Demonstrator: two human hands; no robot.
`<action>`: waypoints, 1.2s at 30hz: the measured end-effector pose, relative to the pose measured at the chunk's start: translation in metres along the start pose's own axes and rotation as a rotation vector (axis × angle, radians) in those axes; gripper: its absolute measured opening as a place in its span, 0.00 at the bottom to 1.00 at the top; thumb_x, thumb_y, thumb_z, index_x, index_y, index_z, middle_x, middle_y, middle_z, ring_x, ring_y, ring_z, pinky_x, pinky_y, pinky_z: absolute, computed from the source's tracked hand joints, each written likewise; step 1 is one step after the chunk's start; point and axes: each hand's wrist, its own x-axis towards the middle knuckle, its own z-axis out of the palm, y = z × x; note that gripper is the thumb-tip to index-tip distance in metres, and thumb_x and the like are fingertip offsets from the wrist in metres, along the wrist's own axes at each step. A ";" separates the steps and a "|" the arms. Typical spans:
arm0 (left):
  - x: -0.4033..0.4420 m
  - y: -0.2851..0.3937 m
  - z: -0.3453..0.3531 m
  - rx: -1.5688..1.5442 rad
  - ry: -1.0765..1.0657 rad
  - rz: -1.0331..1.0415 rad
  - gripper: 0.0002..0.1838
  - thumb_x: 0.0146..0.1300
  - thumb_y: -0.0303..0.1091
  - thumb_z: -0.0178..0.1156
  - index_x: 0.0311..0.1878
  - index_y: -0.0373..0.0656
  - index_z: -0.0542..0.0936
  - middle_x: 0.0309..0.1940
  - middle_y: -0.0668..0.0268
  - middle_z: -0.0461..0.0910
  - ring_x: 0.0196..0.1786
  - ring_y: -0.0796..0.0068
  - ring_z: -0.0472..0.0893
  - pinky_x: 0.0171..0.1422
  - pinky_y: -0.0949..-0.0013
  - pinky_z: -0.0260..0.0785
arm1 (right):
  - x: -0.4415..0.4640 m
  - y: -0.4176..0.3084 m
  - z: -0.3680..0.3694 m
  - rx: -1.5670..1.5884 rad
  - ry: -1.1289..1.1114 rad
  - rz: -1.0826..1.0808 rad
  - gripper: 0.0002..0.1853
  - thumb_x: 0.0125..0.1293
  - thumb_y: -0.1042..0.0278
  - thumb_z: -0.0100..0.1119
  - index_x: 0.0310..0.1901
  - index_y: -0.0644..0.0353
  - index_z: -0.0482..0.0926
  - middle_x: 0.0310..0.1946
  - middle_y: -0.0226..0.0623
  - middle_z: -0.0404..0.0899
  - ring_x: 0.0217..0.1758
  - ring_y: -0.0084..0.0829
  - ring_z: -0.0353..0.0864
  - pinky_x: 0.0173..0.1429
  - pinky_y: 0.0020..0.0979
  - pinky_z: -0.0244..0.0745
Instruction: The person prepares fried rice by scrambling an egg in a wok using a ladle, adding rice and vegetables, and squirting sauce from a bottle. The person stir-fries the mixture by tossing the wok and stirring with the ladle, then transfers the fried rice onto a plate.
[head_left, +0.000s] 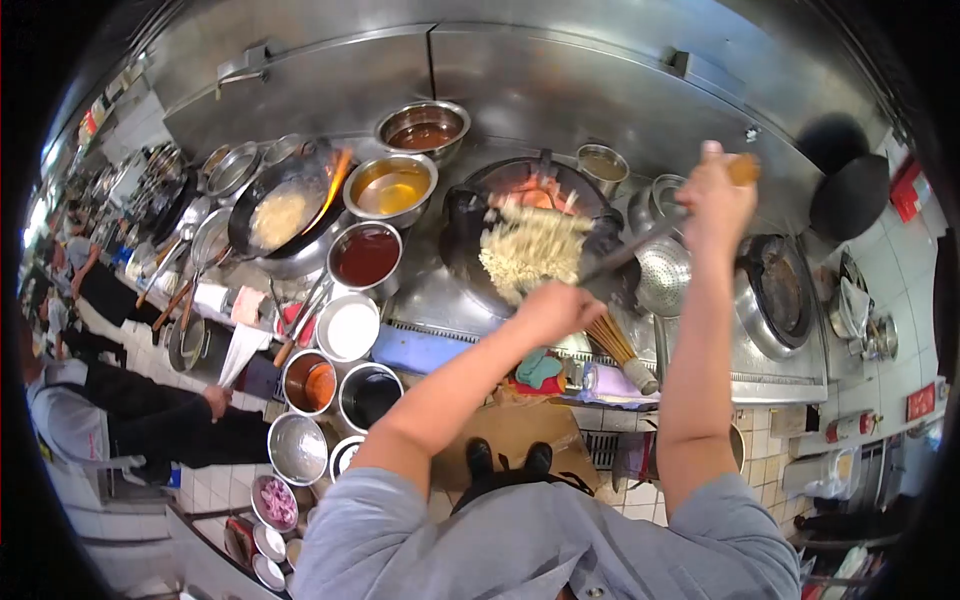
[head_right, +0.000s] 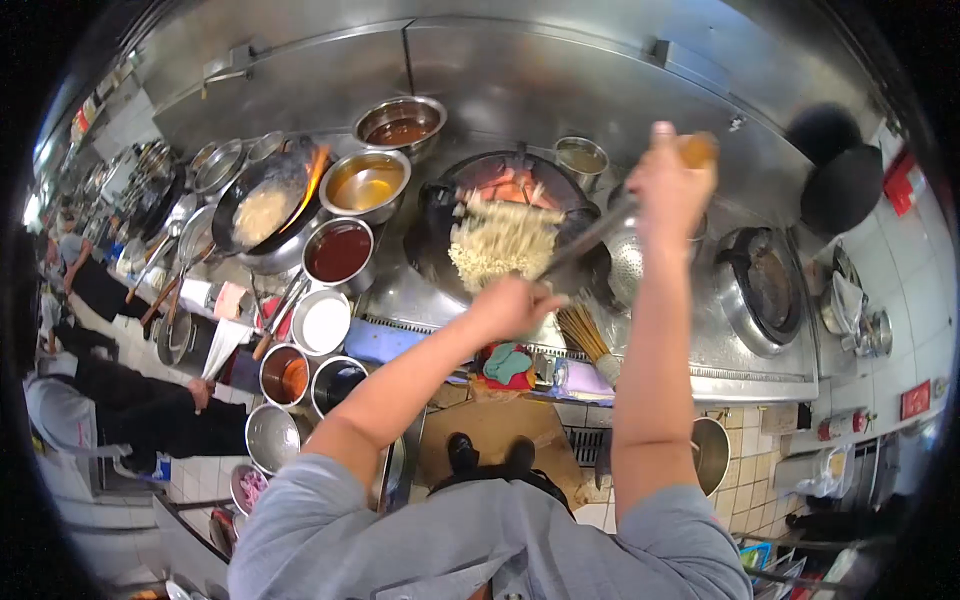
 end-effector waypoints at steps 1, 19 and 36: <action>0.005 -0.022 0.020 0.096 0.009 -0.001 0.21 0.68 0.51 0.55 0.30 0.45 0.84 0.23 0.52 0.81 0.29 0.48 0.82 0.38 0.50 0.75 | -0.006 0.025 0.010 -0.090 0.103 -0.025 0.14 0.71 0.68 0.58 0.30 0.55 0.64 0.15 0.26 0.65 0.13 0.19 0.65 0.17 0.25 0.63; -0.059 -0.087 0.117 0.137 -0.131 -0.050 0.23 0.71 0.53 0.49 0.35 0.46 0.84 0.27 0.51 0.82 0.33 0.45 0.82 0.42 0.47 0.73 | -0.045 0.104 -0.002 0.185 0.193 -0.077 0.13 0.70 0.73 0.57 0.33 0.54 0.61 0.16 0.27 0.65 0.14 0.21 0.67 0.19 0.26 0.66; -0.050 0.010 0.031 0.054 -0.223 -0.078 0.23 0.71 0.52 0.52 0.33 0.43 0.85 0.24 0.51 0.82 0.30 0.49 0.84 0.38 0.49 0.75 | -0.034 0.019 -0.007 -0.084 0.090 0.170 0.12 0.72 0.71 0.55 0.33 0.54 0.61 0.14 0.24 0.61 0.13 0.20 0.63 0.21 0.25 0.67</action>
